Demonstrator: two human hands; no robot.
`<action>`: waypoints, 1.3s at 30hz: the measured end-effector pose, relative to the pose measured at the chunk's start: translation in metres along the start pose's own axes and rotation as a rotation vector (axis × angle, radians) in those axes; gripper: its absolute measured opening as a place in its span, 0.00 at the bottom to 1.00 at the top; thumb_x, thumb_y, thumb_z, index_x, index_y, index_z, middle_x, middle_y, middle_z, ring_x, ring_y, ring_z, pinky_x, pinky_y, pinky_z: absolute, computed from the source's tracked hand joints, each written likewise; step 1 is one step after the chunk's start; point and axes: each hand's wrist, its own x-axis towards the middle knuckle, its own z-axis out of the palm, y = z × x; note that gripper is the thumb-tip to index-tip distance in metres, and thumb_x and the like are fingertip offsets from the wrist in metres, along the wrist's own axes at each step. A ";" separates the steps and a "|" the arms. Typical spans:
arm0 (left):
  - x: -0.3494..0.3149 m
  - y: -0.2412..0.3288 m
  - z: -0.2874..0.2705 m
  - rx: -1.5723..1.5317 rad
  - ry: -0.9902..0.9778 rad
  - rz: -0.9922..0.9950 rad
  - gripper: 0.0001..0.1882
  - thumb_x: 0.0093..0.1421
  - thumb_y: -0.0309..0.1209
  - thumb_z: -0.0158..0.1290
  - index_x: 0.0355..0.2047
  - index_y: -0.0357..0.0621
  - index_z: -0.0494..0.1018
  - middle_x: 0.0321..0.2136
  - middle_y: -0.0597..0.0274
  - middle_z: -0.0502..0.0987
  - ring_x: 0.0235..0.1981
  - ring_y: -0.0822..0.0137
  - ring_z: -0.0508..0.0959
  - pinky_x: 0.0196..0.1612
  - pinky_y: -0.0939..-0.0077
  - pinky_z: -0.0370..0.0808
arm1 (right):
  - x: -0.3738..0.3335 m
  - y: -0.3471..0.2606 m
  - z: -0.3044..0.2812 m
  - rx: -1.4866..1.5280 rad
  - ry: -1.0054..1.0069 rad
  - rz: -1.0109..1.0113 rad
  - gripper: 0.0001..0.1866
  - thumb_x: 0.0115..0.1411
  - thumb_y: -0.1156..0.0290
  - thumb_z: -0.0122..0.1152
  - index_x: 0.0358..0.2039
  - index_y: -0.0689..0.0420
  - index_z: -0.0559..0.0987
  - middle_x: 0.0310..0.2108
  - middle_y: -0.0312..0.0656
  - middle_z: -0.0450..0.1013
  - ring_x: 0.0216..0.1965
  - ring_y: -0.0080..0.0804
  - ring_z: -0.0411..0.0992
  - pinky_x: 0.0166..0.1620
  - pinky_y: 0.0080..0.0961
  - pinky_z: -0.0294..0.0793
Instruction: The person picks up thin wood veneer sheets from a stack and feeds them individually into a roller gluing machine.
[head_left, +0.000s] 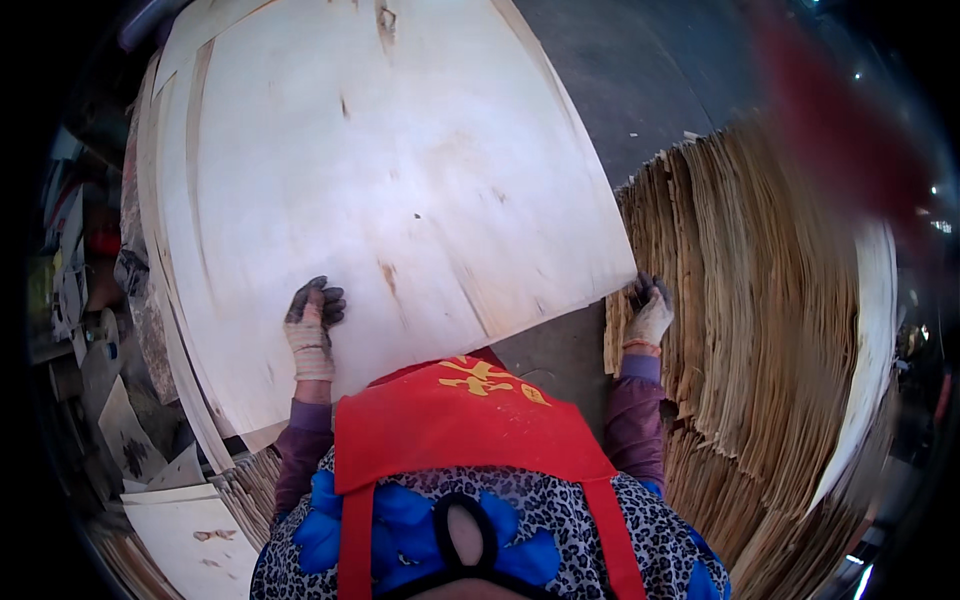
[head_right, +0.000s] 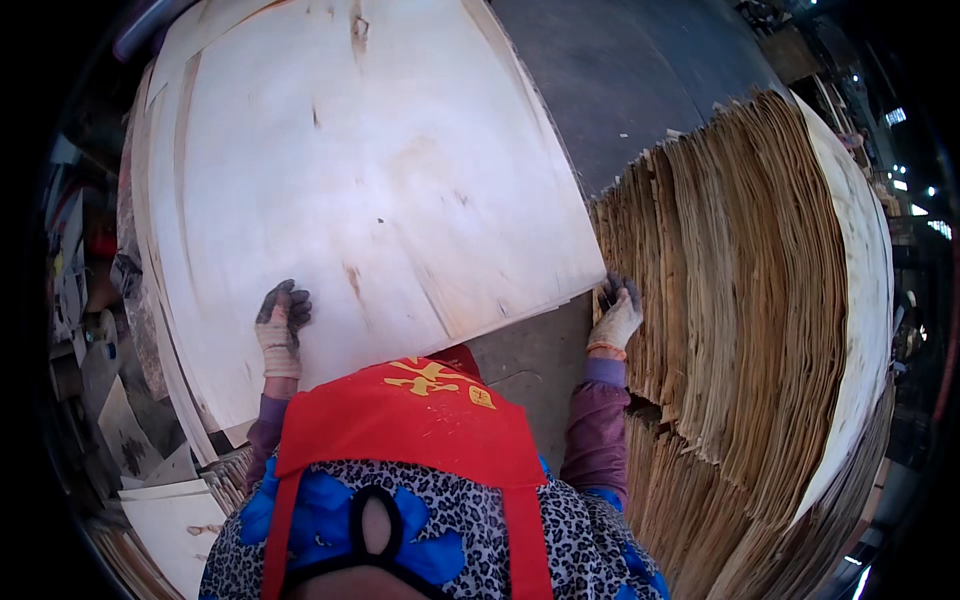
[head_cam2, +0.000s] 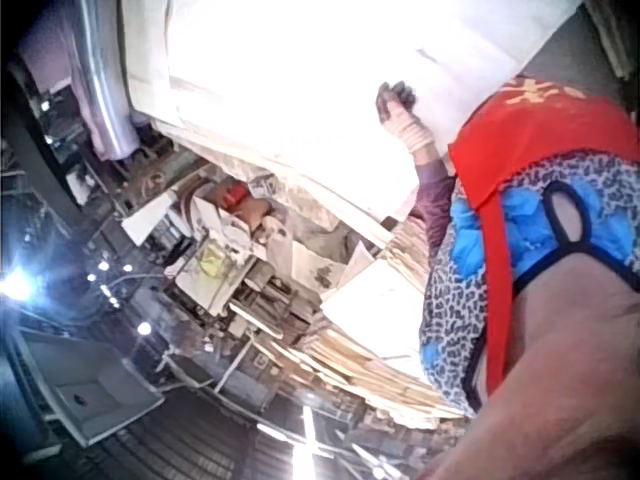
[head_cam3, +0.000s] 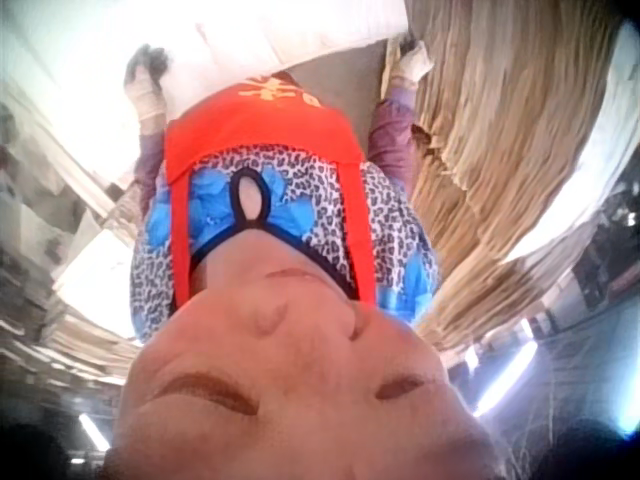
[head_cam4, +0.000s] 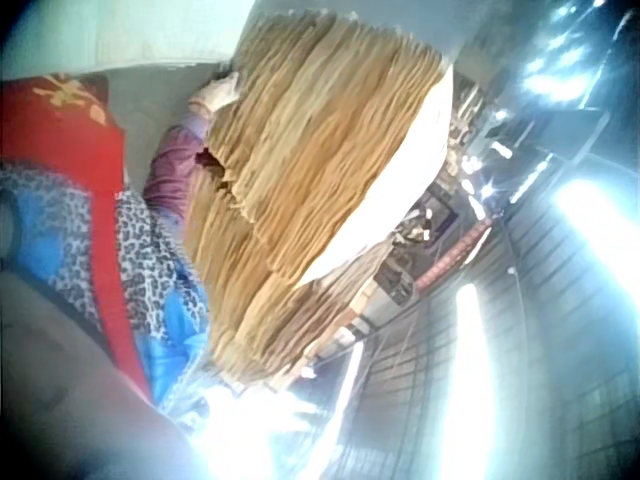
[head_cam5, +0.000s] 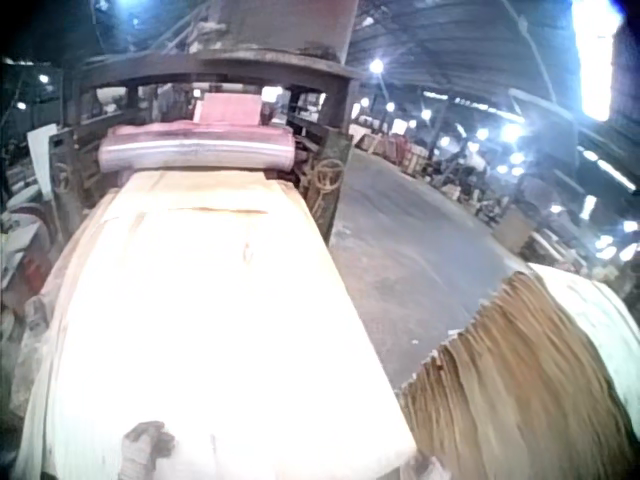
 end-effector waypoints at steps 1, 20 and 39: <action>-0.005 -0.003 0.007 0.009 -0.032 0.003 0.14 0.57 0.35 0.48 0.38 0.39 0.71 0.25 0.59 0.76 0.21 0.72 0.74 0.24 0.83 0.70 | -0.004 0.003 -0.005 0.028 0.048 0.031 0.19 0.57 0.76 0.40 0.50 0.66 0.61 0.42 0.52 0.69 0.41 0.31 0.69 0.44 0.26 0.67; -0.134 -0.028 -0.069 0.083 0.227 -0.632 0.26 0.53 0.52 0.47 0.30 0.38 0.71 0.20 0.56 0.74 0.16 0.67 0.72 0.19 0.73 0.69 | -0.078 -0.130 0.061 0.114 -0.349 0.090 0.22 0.52 0.66 0.57 0.44 0.67 0.68 0.40 0.46 0.68 0.39 0.29 0.67 0.44 0.29 0.68; -0.074 -0.009 -0.063 -0.263 0.781 -0.006 0.14 0.47 0.33 0.57 0.25 0.35 0.67 0.10 0.61 0.68 0.05 0.68 0.63 0.10 0.74 0.61 | 0.019 -0.018 0.097 -0.720 -0.610 -0.457 0.19 0.56 0.63 0.49 0.41 0.66 0.68 0.39 0.57 0.65 0.39 0.43 0.64 0.45 0.32 0.62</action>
